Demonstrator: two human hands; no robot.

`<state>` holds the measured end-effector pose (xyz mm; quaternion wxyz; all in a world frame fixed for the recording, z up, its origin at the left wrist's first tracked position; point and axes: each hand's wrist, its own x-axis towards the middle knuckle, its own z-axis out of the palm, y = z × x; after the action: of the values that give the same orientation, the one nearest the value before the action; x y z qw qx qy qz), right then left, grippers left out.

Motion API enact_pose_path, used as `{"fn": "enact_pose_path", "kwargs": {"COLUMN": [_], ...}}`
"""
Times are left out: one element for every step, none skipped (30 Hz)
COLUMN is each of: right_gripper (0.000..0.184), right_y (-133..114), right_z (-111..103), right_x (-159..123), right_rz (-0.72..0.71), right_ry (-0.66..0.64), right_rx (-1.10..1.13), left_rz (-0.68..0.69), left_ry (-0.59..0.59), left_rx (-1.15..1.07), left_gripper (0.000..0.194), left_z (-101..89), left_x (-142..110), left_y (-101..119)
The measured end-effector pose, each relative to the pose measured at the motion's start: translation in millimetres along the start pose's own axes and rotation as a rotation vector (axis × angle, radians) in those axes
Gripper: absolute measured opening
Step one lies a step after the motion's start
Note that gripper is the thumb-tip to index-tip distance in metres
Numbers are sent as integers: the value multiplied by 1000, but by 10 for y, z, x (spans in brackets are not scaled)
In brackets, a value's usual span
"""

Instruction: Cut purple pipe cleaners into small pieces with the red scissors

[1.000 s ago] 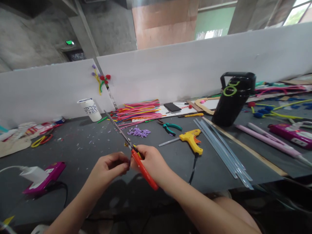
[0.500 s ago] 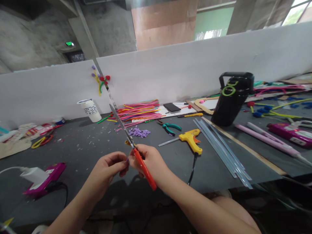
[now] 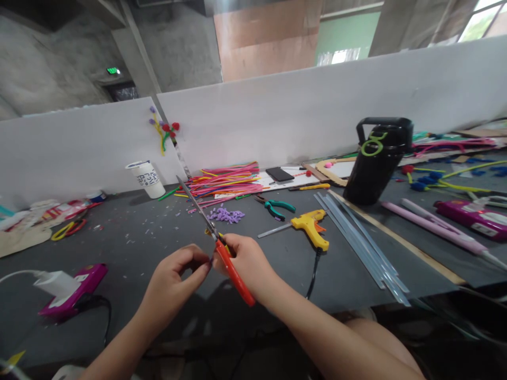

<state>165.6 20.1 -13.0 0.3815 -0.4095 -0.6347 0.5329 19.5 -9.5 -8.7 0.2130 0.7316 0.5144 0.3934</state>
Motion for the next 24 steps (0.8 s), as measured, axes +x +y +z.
{"fn": "enact_pose_path", "kwargs": {"right_gripper": [3,3,3,3,2,2,1,1,1,1,2,3,3,3,3,3,3,5,7,10,12,14,15,16], "right_y": [-1,-6,-12,-21,-30,-39,-45,-49,-50,-48,-44,-39,-34,-30,-27,-25,-23,-19,-13,-4,8,22,36,49], "right_z": [-4,-9,-17,-25,-34,-41,-48,-52,-54,-54,-52,-49,-46,-43,-41,-41,-42,-45,-50,-57,-64,-72,-78,-83], "right_x": [-3,-6,-7,-8,-7,-5,-2,1,3,5,5,5,5,5,6,9,14,21,29,38,48,57,64,71], "right_rz": [0,2,6,14,26,40,53,64,71,73,70,63,57,54,54,57,61,64,64,60,54,49,46,46], "right_ry": [4,6,5,2,-5,-14,-24,-35,-47,-60,-71,-81,-87,-87,-82,-74,-60,-44,-29,-19,-14,-12,-12,-14], "right_rx": [5,11,17,24,29,35,39,40,36,31,28,32,35,39,42,43,42,45,57,78,100,119,132,138], "left_rz": [4,3,-3,-19,-46,-84,-126,-173,-217,-257,-291,-319,-341,-356,-365,-370,-370,-363,-349,-322,-283,-233,-177,-123], "left_ry": [-8,-17,-27,-29,-30,-28,-31,-43,-67,-102,-143,-177,-205,-223,-228,-221,-203,-181,-152,-119,-84,-46,-9,24], "left_rx": [3,10,22,33,33,14,-30,-97,-180,-267,-348,-419,-475,-515,-539,-549,-544,-523,-486,-432,-363,-284,-204,-133], "left_gripper": [10,10,10,11,13,17,21,23,23,21,18,15,13,11,10,9,8,7,8,8,8,9,9,9], "left_z": [-2,-6,-13,-23,-34,-45,-55,-63,-68,-69,-67,-62,-55,-48,-41,-36,-34,-34,-37,-41,-46,-51,-55,-58], "left_x": [1,4,8,14,22,31,40,49,56,61,65,65,64,61,58,54,49,46,42,39,37,33,30,25], "left_y": [-5,-11,-19,-29,-38,-45,-51,-54,-56,-56,-56,-56,-58,-61,-64,-67,-68,-68,-65,-60,-52,-43,-33,-24]}}
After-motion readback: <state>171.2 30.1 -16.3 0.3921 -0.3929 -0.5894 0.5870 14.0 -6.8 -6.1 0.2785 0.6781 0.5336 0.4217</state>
